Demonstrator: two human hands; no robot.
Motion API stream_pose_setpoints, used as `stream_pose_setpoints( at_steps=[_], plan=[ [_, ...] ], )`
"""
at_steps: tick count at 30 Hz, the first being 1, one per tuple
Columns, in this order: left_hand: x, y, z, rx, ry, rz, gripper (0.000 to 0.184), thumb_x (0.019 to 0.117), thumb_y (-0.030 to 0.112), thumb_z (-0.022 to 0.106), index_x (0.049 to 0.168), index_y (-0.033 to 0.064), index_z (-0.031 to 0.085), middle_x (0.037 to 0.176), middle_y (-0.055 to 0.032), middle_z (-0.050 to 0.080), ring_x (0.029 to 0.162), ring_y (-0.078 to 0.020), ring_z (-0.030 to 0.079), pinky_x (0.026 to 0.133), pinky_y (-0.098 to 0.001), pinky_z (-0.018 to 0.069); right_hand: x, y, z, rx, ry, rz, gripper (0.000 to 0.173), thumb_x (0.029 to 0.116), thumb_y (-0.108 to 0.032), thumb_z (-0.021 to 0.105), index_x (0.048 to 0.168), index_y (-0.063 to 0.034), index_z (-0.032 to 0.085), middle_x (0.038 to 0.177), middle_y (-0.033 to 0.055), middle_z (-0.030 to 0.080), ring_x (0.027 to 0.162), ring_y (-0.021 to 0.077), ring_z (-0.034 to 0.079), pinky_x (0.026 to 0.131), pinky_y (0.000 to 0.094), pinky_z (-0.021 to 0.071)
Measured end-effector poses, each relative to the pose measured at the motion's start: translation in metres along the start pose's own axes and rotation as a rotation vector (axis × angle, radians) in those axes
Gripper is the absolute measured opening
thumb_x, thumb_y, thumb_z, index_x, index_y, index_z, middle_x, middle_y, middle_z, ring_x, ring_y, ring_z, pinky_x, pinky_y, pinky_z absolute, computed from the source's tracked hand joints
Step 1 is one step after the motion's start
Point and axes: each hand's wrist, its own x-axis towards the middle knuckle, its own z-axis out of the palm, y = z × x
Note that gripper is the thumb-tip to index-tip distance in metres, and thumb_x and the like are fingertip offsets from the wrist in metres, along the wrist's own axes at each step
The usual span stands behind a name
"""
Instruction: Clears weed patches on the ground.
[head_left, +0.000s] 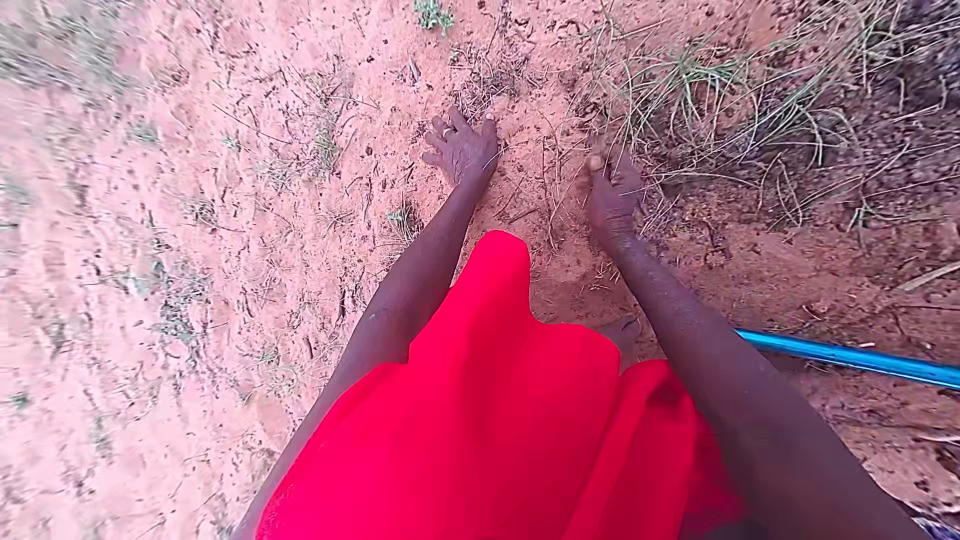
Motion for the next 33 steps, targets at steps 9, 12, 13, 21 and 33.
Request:
stream_pose_setpoints(
  at_steps=[9, 12, 13, 21, 33],
  plan=[
    [-0.001, -0.001, 0.000, 0.010, 0.011, 0.016, 0.079, 0.1011, 0.065, 0.038, 0.164, 0.0177, 0.025, 0.169, -0.0186, 0.021, 0.156, -0.0430, 0.015, 0.117, -0.0730, 0.0132, -0.012, -0.018, 0.003, 0.483, 0.226, 0.461, 0.042, 0.1120, -0.024, 0.043, 0.139, 0.0068, 0.051, 0.135, 0.0224, 0.057, 0.123, 0.0247, 0.056, 0.107, 0.0416, 0.0448],
    [0.000, -0.003, 0.002, 0.014, 0.016, 0.013, 0.080, 0.1002, 0.066, 0.038, 0.164, 0.0179, 0.025, 0.169, -0.0182, 0.022, 0.156, -0.0431, 0.016, 0.117, -0.0729, 0.0136, -0.076, -0.021, 0.012, 0.468, 0.062, 0.468, 0.030, 0.1126, -0.032, 0.039, 0.113, -0.0072, 0.057, 0.088, 0.0039, 0.049, 0.075, 0.0131, 0.048, 0.070, 0.0343, 0.0452],
    [0.000, -0.003, 0.002, 0.012, 0.017, 0.017, 0.081, 0.1001, 0.066, 0.038, 0.163, 0.0175, 0.025, 0.169, -0.0181, 0.022, 0.156, -0.0431, 0.016, 0.117, -0.0726, 0.0136, -0.097, -0.019, 0.014, 0.448, -0.026, 0.388, 0.029, 0.1123, -0.029, 0.040, 0.111, -0.0063, 0.058, 0.080, 0.0024, 0.047, 0.067, 0.0124, 0.046, 0.064, 0.0335, 0.0447],
    [0.000, -0.006, 0.003, -0.019, 0.029, 0.042, 0.080, 0.1004, 0.065, 0.038, 0.163, 0.0161, 0.028, 0.168, -0.0204, 0.023, 0.156, -0.0439, 0.017, 0.118, -0.0727, 0.0121, -0.056, -0.046, -0.027, -0.005, -0.106, -0.211, 0.027, 0.1038, -0.028, 0.060, 0.100, -0.0012, 0.063, 0.074, 0.0055, 0.054, 0.063, 0.0144, 0.051, 0.061, 0.0346, 0.0451],
    [-0.006, -0.005, -0.010, -0.163, -0.033, 0.059, 0.073, 0.1021, 0.056, 0.043, 0.162, 0.0158, 0.032, 0.167, -0.0221, 0.024, 0.155, -0.0471, 0.015, 0.119, -0.0737, 0.0072, 0.047, -0.057, 0.022, -0.448, -0.463, -0.139, 0.023, 0.1037, -0.009, 0.055, 0.116, 0.0053, 0.069, 0.111, 0.0323, 0.068, 0.110, 0.0495, 0.064, 0.096, 0.0685, 0.0435]
  ],
)
